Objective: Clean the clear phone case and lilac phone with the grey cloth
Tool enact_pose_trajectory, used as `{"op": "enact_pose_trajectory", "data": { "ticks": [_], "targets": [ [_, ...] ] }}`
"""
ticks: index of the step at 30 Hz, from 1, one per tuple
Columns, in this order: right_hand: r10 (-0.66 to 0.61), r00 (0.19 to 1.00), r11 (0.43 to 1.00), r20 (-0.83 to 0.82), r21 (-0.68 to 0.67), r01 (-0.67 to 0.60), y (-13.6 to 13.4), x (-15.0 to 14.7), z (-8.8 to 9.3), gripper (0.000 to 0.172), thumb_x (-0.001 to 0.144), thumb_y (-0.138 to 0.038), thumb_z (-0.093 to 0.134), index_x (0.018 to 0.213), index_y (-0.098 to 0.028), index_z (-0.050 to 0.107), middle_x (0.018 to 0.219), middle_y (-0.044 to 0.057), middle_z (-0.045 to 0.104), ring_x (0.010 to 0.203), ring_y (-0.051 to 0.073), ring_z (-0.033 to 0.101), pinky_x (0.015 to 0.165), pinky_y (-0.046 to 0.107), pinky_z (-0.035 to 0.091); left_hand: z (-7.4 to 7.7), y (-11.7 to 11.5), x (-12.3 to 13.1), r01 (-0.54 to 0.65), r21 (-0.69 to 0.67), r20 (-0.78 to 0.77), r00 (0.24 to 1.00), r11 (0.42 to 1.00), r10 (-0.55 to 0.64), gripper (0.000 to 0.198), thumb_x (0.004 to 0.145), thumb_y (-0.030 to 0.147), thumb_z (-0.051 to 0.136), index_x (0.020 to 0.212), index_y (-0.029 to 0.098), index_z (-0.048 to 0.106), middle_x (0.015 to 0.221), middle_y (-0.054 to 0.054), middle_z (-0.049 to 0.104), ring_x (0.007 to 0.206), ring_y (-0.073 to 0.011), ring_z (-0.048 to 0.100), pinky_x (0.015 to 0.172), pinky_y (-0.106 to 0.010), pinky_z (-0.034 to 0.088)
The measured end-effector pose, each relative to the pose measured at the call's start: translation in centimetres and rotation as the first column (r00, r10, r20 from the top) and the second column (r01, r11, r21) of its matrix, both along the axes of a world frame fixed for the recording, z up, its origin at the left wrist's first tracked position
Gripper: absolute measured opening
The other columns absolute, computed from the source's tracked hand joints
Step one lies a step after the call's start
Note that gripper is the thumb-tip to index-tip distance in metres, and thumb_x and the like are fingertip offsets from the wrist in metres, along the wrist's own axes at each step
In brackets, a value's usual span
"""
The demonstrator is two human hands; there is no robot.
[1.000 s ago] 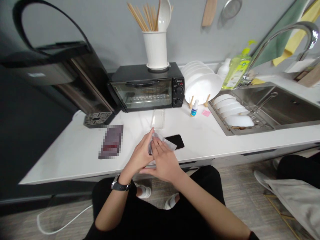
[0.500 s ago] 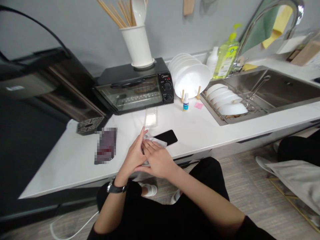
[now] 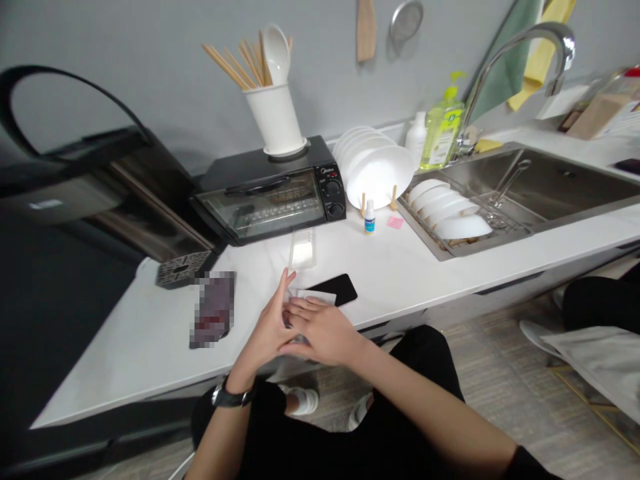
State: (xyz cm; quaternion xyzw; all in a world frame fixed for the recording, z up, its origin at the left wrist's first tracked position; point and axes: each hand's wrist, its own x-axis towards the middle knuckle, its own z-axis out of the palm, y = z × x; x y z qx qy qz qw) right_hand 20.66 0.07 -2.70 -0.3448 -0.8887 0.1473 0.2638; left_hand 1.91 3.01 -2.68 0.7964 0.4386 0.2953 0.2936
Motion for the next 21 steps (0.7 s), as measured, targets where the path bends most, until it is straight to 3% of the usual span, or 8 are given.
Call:
{"op": "enact_pose_trajectory", "data": {
  "ticks": [3,6,9,12,14,17,21],
  "targets": [
    [0.006,1.000,1.000,0.021,-0.004,-0.006,0.3,4.1,0.1,0.067,0.104,-0.060,0.052,0.155,-0.017,0.051,0.157,0.013,0.057,0.148,0.026,0.050,0.127,0.047,0.037,0.3,-0.1,0.3,-0.009,-0.047,-0.002,1.000,0.999,0.009,0.126,0.078,0.009,0.075,0.168,0.037,-0.009,0.174,-0.014,0.027,0.148,-0.0304,0.048,0.123,-0.051,0.039],
    [-0.161,0.984,0.987,0.080,0.040,0.158,0.5,6.7,-0.6,0.069,0.105,-0.057,0.053,0.160,-0.017,0.045,0.160,0.015,0.051,0.150,0.030,0.048,0.125,0.052,0.040,0.5,-0.2,0.6,-0.018,-0.045,0.028,0.999,0.999,0.019,0.125,0.083,0.018,0.079,0.168,0.038,-0.010,0.173,-0.014,0.028,0.140,-0.0280,0.056,0.121,-0.049,0.043],
    [-0.256,0.962,0.965,0.098,0.092,0.247,0.5,4.5,-1.0,0.083,0.099,-0.065,0.058,0.160,-0.011,0.043,0.162,0.021,0.047,0.152,0.036,0.045,0.124,0.058,0.038,0.4,-0.1,0.6,-0.023,-0.040,0.027,0.999,0.999,0.024,0.124,0.082,0.016,0.078,0.168,0.037,-0.009,0.173,-0.015,0.030,0.142,-0.0288,0.055,0.121,-0.050,0.042],
    [-0.128,0.989,0.990,0.069,0.059,0.124,0.3,0.8,-0.8,0.095,0.091,-0.076,0.061,0.156,-0.008,0.048,0.158,0.024,0.051,0.151,0.036,0.046,0.125,0.056,0.038,0.4,0.0,0.5,-0.009,-0.025,0.026,1.000,1.000,0.010,0.121,0.082,0.014,0.076,0.169,0.034,-0.005,0.172,-0.015,0.032,0.152,-0.0308,0.044,0.125,-0.051,0.037],
    [-0.035,0.998,0.999,0.046,0.016,0.035,0.1,0.2,-0.3,0.083,0.095,-0.071,0.060,0.153,-0.012,0.053,0.155,0.019,0.057,0.150,0.033,0.048,0.125,0.053,0.038,0.5,-0.1,0.4,0.004,-0.010,0.033,0.999,1.000,-0.004,0.119,0.084,0.017,0.076,0.170,0.032,-0.004,0.171,-0.016,0.033,0.155,-0.0316,0.040,0.126,-0.051,0.035],
    [0.028,0.999,1.000,0.046,-0.004,-0.028,0.2,3.5,0.3,0.069,0.102,-0.060,0.057,0.158,-0.020,0.048,0.158,0.012,0.055,0.149,0.028,0.049,0.127,0.050,0.037,0.6,0.0,0.5,0.016,-0.032,0.031,0.999,0.999,-0.015,0.124,0.082,0.020,0.079,0.169,0.034,-0.008,0.172,-0.016,0.030,0.148,-0.0310,0.050,0.122,-0.049,0.040],
    [-0.133,0.986,0.990,0.101,-0.021,0.136,0.6,8.6,0.5,0.056,0.108,-0.048,0.050,0.159,-0.024,0.048,0.157,0.009,0.056,0.145,0.027,0.054,0.123,0.050,0.043,0.6,0.2,0.8,-0.012,-0.046,0.048,0.999,0.999,0.014,0.125,0.084,0.032,0.084,0.169,0.035,-0.007,0.171,-0.017,0.033,0.137,-0.0289,0.060,0.119,-0.048,0.045]
  ]
}}
